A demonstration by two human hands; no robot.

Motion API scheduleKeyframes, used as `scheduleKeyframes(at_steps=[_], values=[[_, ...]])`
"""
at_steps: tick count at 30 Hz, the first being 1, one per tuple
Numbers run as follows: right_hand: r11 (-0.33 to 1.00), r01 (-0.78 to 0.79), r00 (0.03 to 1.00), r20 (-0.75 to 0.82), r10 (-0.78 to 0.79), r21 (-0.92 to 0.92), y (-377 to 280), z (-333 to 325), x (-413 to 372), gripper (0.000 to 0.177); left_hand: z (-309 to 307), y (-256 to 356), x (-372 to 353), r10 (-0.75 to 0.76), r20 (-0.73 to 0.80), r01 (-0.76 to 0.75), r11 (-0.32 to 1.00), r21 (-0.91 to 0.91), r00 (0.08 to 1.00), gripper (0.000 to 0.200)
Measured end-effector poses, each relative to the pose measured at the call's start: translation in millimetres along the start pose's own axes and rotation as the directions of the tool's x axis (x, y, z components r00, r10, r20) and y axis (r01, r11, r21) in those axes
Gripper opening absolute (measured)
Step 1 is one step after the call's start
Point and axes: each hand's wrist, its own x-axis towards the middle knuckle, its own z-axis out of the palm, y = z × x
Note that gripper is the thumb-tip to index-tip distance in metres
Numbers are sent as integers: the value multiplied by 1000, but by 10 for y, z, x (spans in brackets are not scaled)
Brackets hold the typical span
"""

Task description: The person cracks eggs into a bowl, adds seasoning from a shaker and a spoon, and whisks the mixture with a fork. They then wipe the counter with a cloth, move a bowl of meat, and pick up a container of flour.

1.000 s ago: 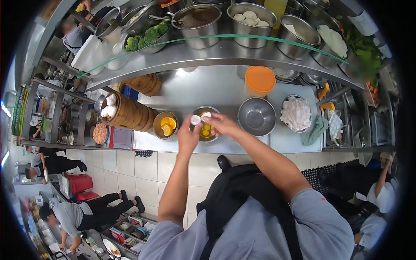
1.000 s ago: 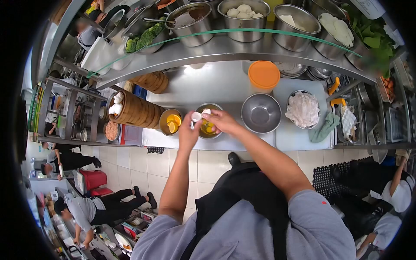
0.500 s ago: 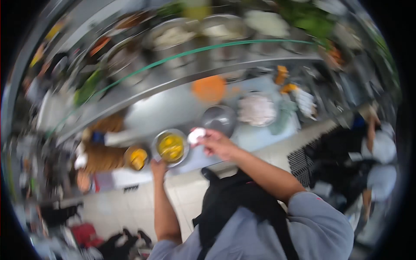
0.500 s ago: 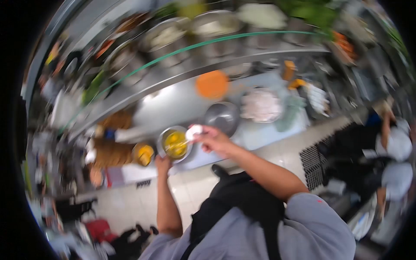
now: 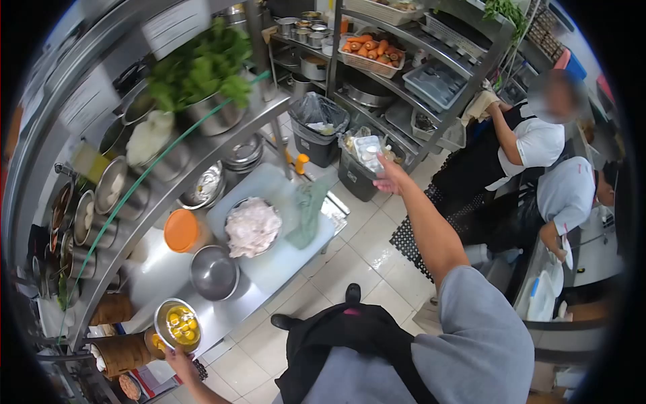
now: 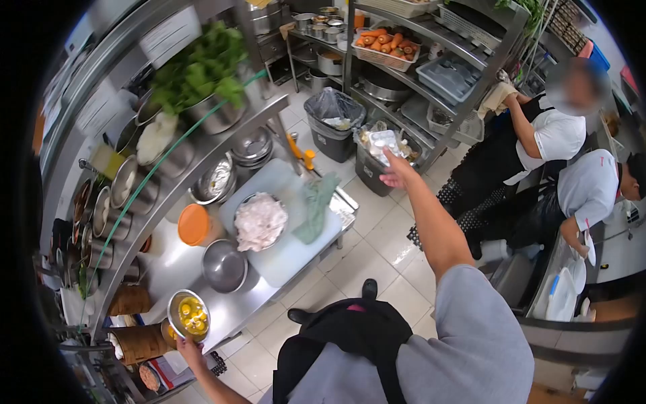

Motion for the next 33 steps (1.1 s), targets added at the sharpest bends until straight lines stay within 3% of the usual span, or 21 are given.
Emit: scheduleKeyframes(at_steps=[1, 3, 4, 6, 8, 12, 13, 15, 17, 19, 21, 22, 24, 25, 28, 33], values=[[995, -100, 994, -30, 101, 22, 108, -281, 282, 95, 139, 211, -189, -13, -9, 13, 999, -41, 1000, 30], [993, -93, 996, 25, 91, 71, 371, -517, 365, 89, 429, 563, -520, -17, 22, 18, 998, -52, 1000, 25], [990, -83, 994, 76, 75, 114, 558, -583, 356, 84, 569, 694, -651, -14, 109, 19, 999, -45, 994, 23], [993, -43, 993, 111, 30, 113, 868, -555, 274, 67, 884, 849, -883, -40, 262, 59, 996, -66, 964, 18], [988, -50, 969, 247, 13, 148, 1028, -383, 111, 45, 1359, 959, -1083, -49, 328, 59, 998, -22, 943, 19], [988, -30, 790, 610, -71, 154, 478, 84, -386, 28, 2677, 1469, -1532, -104, 533, 45, 991, 122, 840, 22], [988, -26, 782, 619, -75, 153, 307, 129, -476, 28, 2986, 1428, -1523, -112, 579, 35, 989, 142, 807, 22], [985, 43, 637, 755, -157, 169, -13, 173, -548, 27, 3699, 1408, -1544, -80, 655, 63, 997, 50, 751, 20], [984, 80, 619, 766, -175, 161, -254, 50, -462, 25, 4340, 1391, -1432, -44, 756, -74, 990, 122, 653, 16], [982, 119, 602, 775, -191, 149, -439, -175, -313, 23, 5013, 1616, -1500, -24, 815, -39, 998, 57, 579, 11], [949, 315, 744, 613, -266, 30, -648, -474, -129, 20, 5594, 1794, -1457, 0, 847, -52, 998, 33, 531, 10], [944, 329, 743, 610, -275, 26, -762, -582, -54, 20, 5882, 1869, -1425, 7, 877, -57, 998, 23, 480, 10], [961, 249, 856, 436, -277, 122, -963, -824, 59, 20, 6437, 2059, -1358, 9, 906, -88, 996, 31, 424, 10], [959, 254, 858, 429, -282, 123, -1001, -983, 204, 20, 6699, 2132, -1330, -4, 929, -122, 991, 53, 371, 10], [989, 80, 899, 420, -127, 127, -1156, -1298, 617, 19, 7395, 2367, -1272, -5, 957, -192, 979, 63, 291, 10], [949, 59, 917, 358, -174, 309, -1634, -1556, 1207, 26, 8448, 2794, -1049, 10, 990, -239, 971, 24, 141, 22]])
